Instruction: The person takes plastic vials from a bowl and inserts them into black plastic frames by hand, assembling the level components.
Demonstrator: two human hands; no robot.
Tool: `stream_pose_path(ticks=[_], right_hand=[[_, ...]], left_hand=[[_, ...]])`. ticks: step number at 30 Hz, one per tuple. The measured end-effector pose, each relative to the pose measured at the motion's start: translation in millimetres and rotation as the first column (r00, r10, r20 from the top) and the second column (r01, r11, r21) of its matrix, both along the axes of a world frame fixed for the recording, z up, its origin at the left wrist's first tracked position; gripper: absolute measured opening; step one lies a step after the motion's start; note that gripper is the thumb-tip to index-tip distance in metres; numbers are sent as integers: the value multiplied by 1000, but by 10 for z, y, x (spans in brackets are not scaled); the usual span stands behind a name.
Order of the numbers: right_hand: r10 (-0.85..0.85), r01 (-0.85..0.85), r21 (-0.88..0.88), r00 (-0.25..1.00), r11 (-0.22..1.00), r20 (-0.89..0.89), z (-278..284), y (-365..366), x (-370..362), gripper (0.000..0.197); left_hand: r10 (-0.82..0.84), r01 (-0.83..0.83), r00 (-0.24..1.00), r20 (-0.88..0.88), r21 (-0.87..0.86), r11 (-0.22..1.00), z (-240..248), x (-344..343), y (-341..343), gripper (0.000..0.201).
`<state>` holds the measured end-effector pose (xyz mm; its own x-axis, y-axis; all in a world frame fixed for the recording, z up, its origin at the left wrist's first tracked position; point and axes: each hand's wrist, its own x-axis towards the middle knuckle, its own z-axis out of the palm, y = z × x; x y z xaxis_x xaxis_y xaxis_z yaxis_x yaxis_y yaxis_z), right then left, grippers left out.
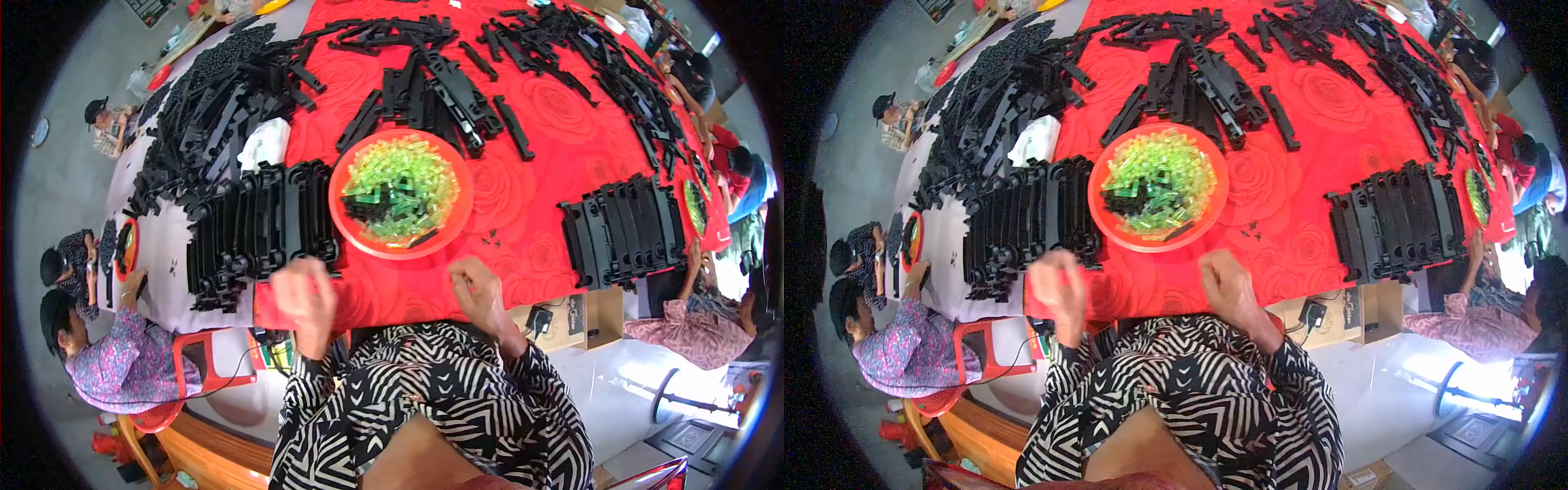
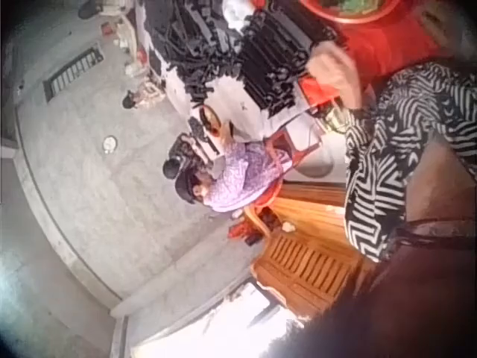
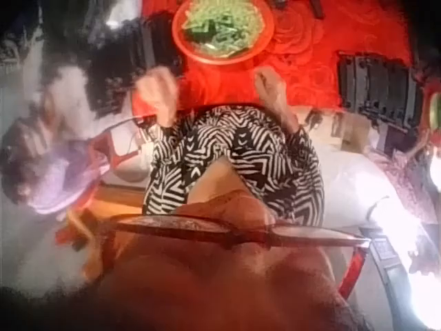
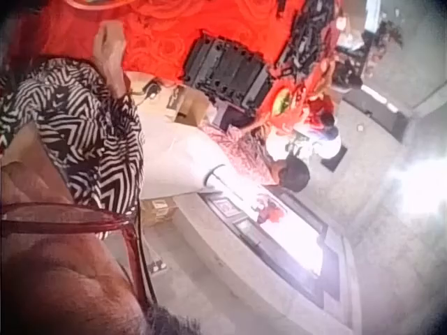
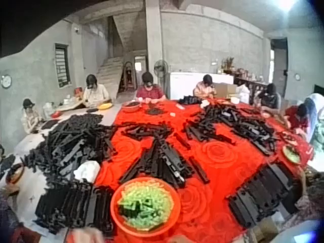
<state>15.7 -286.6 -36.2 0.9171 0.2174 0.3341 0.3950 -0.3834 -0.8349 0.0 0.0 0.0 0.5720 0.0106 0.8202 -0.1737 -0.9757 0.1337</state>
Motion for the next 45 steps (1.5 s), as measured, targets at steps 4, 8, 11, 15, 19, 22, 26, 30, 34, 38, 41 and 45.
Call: stream_pose_path(ticks=[4, 8, 11, 15, 19, 22, 26, 30, 34, 38, 41, 45], right_hand=[[-197, 189, -90, 977, 978, -81, 74, -319, 499, 13], [-417, 417, -203, 908, 886, 46, -201, -670, 1197, 19], [-487, 600, -284, 787, 748, 380, -667, -1154, 1775, 36], [-675, 701, -344, 706, 625, 212, -515, -1077, 2193, 48], [-737, 699, -415, 669, 583, 91, -520, -1114, 2429, 50], [-715, 654, -498, 693, 569, 94, -631, -1154, 2536, 45], [-659, 663, -433, 729, 611, 185, -803, -1483, 2582, 29], [-232, 578, 452, 754, 680, -615, -696, -1333, 2260, 11], [-8, 471, 635, 807, 612, -590, -698, -1412, 1705, 12], [15, 397, 684, 859, 612, -512, -451, -1237, 1123, 11], [127, 270, 706, 881, 654, -455, -343, -1150, 825, 18], [234, 98, 623, 872, 776, -429, -169, -985, 471, 27]], left_hand=[[-298, 269, 931, -212, -156, 950, -578, -74, -613, 13], [-352, 272, 866, -355, -255, 928, -963, -15, -652, 14], [-338, 267, 854, -396, -225, 937, -1007, 13, -679, 16], [-300, 239, 853, -427, -191, 952, -1043, -26, -648, 17], [-295, 233, 858, -420, -192, 953, -1019, -17, -680, 18], [-305, 236, 863, -404, -213, 948, -1034, -27, -670, 18], [-321, 249, 857, -403, -223, 943, -1027, 1, -686, 18], [-300, 228, 855, -424, -212, 950, -1030, -53, -631, 18], [-319, 244, 851, -416, -225, 943, -1021, -22, -657, 18], [-341, 259, 850, -401, -244, 934, -1044, -17, -652, 16], [-390, 255, 822, -414, -346, 903, -1030, -71, -592, 14], [-651, -31, 623, -433, -846, 533, -792, -127, -523, 19]])
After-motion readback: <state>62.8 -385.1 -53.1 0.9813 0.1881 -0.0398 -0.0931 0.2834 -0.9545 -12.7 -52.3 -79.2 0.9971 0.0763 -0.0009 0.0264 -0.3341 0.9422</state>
